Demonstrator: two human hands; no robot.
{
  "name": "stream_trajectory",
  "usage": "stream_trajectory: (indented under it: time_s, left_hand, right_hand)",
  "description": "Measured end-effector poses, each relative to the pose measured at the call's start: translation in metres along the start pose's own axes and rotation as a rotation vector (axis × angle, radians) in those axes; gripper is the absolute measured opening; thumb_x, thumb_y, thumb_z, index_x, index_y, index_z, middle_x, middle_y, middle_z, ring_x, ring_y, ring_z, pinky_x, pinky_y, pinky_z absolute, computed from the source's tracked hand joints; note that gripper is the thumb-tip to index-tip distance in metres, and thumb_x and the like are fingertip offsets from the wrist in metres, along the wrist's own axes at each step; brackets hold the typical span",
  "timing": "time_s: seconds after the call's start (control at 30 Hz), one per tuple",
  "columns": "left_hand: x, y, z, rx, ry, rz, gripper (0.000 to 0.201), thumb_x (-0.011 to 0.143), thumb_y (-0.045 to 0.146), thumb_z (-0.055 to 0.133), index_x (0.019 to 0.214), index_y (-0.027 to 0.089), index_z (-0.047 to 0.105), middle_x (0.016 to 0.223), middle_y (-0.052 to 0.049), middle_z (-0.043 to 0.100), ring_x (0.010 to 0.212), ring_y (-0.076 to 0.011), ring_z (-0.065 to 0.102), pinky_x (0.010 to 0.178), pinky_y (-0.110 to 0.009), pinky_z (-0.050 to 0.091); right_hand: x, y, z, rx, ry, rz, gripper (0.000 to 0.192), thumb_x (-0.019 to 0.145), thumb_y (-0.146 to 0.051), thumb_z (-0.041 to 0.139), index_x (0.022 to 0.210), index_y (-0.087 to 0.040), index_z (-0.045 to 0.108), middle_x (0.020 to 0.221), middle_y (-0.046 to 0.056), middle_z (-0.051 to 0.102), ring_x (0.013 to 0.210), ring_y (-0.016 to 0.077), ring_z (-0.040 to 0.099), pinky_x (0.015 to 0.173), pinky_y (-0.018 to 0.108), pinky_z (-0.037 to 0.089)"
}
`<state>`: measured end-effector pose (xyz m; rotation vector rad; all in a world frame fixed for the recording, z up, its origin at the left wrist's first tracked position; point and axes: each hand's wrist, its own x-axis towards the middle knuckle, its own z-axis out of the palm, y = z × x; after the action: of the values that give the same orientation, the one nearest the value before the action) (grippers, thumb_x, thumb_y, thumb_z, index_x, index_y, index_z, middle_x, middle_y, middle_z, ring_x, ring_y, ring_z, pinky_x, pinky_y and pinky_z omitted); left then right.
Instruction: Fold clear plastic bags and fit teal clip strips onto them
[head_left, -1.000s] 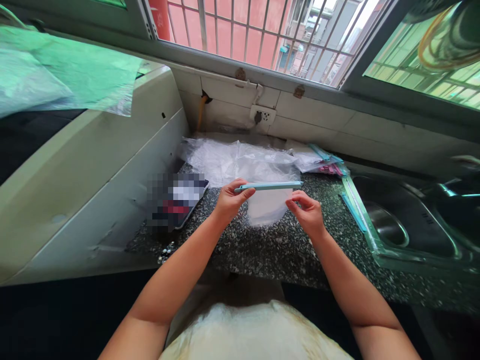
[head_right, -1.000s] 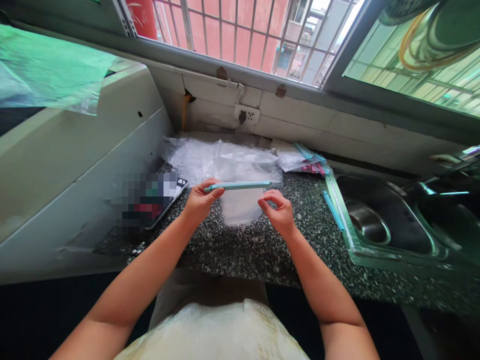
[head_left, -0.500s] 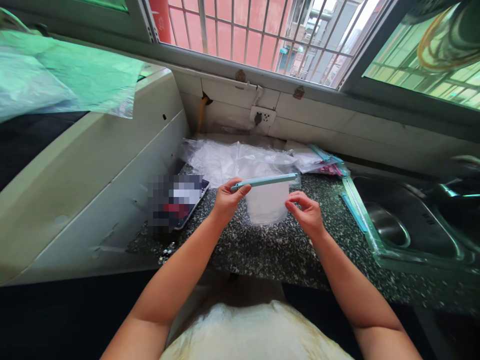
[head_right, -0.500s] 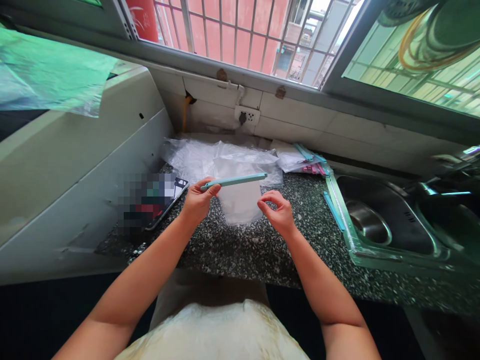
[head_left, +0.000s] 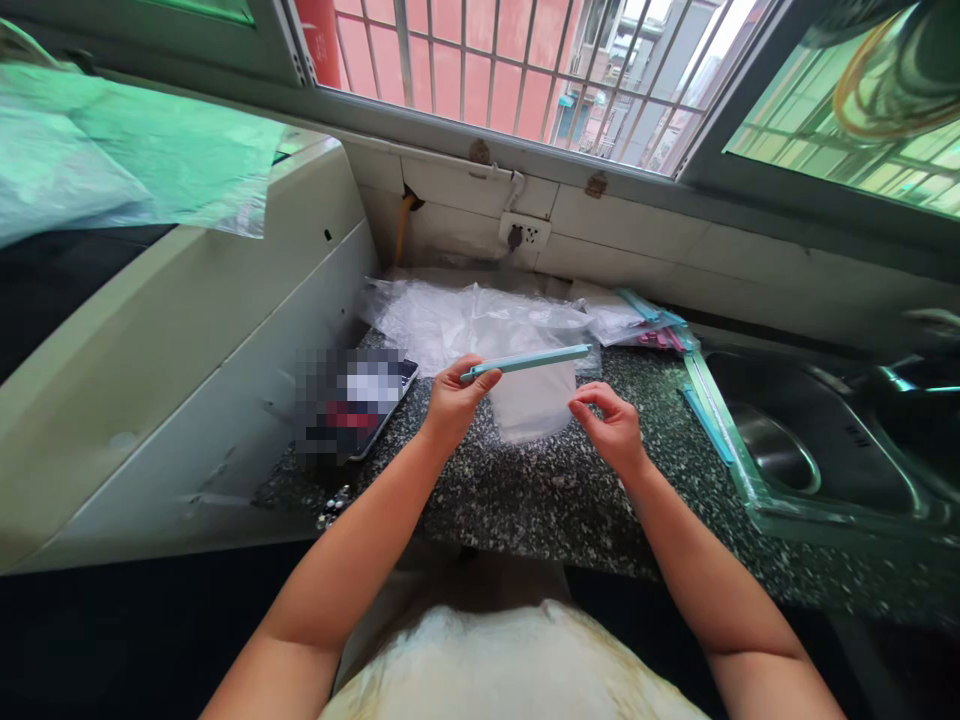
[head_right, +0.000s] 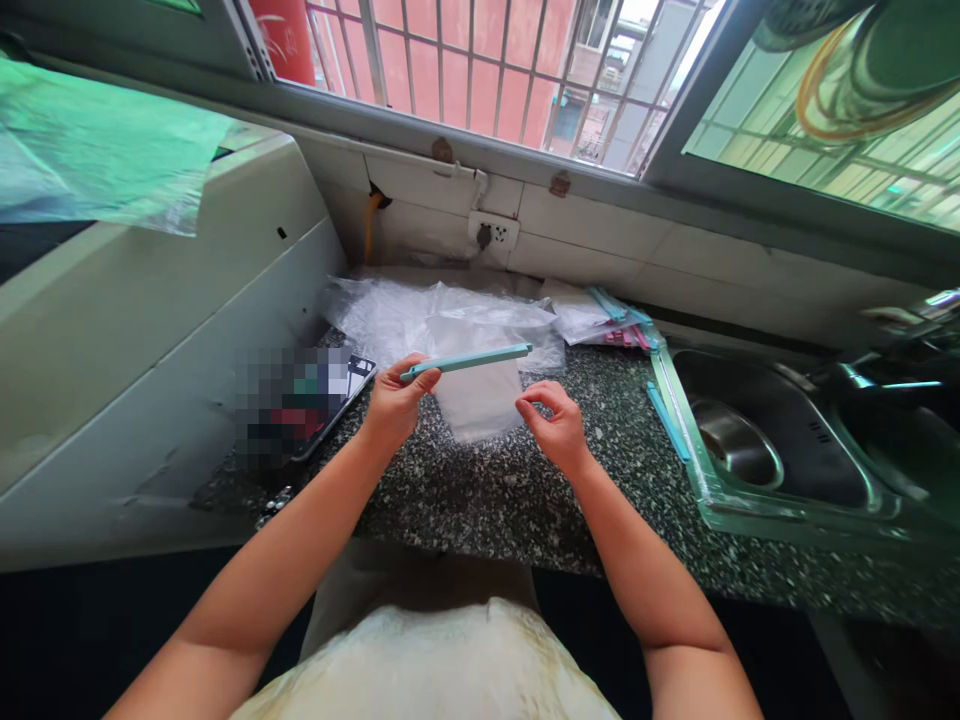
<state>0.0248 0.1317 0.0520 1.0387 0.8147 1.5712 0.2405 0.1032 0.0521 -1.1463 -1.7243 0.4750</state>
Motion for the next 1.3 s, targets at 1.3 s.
stream_trajectory:
  time_s: [1.3]
  left_hand:
    - [0.0007, -0.0038, -0.0026, -0.110, 0.106, 0.033, 0.029, 0.055, 0.041, 0.082, 0.061, 0.018, 0.065, 0.051, 0.006, 0.042, 0.049, -0.0048, 0.035, 0.046, -0.019, 0.028]
  right_hand:
    - [0.0000, 0.0051, 0.0008, -0.142, -0.073, -0.057, 0.018, 0.082, -0.035, 0.058, 0.070, -0.023, 0.063, 0.074, 0.002, 0.063, 0.077, 0.0179, 0.056, 0.076, 0.035, 0.043]
